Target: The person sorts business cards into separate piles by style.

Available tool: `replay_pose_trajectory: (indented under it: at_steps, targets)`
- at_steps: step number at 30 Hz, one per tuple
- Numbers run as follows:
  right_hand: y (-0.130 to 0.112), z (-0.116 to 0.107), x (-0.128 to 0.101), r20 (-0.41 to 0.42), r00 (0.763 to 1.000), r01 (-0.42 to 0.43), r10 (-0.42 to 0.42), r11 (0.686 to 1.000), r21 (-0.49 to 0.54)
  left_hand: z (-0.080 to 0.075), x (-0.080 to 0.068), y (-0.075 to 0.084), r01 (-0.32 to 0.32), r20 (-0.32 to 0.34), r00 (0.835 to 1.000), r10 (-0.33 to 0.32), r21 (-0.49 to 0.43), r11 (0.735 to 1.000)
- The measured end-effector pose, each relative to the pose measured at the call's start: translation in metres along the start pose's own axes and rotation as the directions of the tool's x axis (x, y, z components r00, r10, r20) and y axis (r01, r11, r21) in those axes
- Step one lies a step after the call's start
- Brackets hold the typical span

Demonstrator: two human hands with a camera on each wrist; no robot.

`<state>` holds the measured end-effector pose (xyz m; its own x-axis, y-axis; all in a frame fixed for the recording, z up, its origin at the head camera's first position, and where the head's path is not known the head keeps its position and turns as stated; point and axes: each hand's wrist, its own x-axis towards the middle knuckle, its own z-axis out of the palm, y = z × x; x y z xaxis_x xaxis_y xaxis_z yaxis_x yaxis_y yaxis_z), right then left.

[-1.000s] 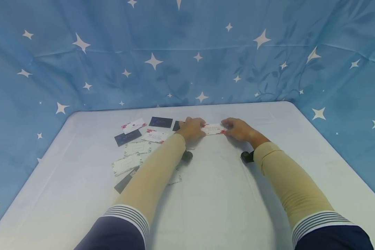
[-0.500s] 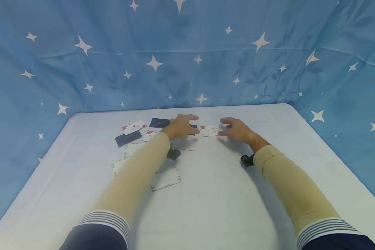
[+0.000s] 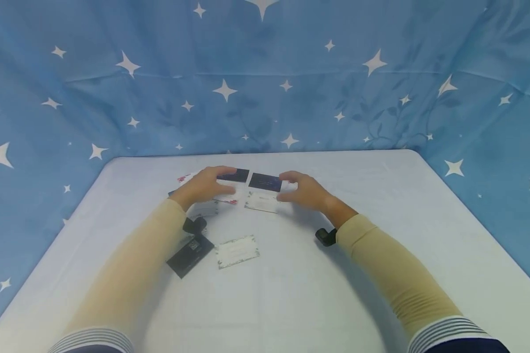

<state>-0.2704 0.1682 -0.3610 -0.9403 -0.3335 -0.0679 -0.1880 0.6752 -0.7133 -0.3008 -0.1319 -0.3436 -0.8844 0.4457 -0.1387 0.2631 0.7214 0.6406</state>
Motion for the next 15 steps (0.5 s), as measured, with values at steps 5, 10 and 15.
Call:
replay_pose_trajectory:
  at_steps: [5,10,15]
  targets:
    - [-0.015,0.021,0.01,0.034,0.999,0.024,-0.025,0.999,0.026,-0.007,-0.01,-0.024,0.037,-0.007,0.999,-0.037,0.015,0.999]
    - [-0.029,0.041,0.023,0.057,0.996,0.062,-0.063,0.998,0.022,-0.012,-0.013,-0.039,0.09,-0.033,0.996,-0.089,0.049,0.995]
    - [-0.04,0.058,0.037,0.078,0.995,0.072,-0.066,0.995,-0.07,-0.014,-0.01,-0.051,0.133,-0.026,0.991,-0.131,0.098,0.986]
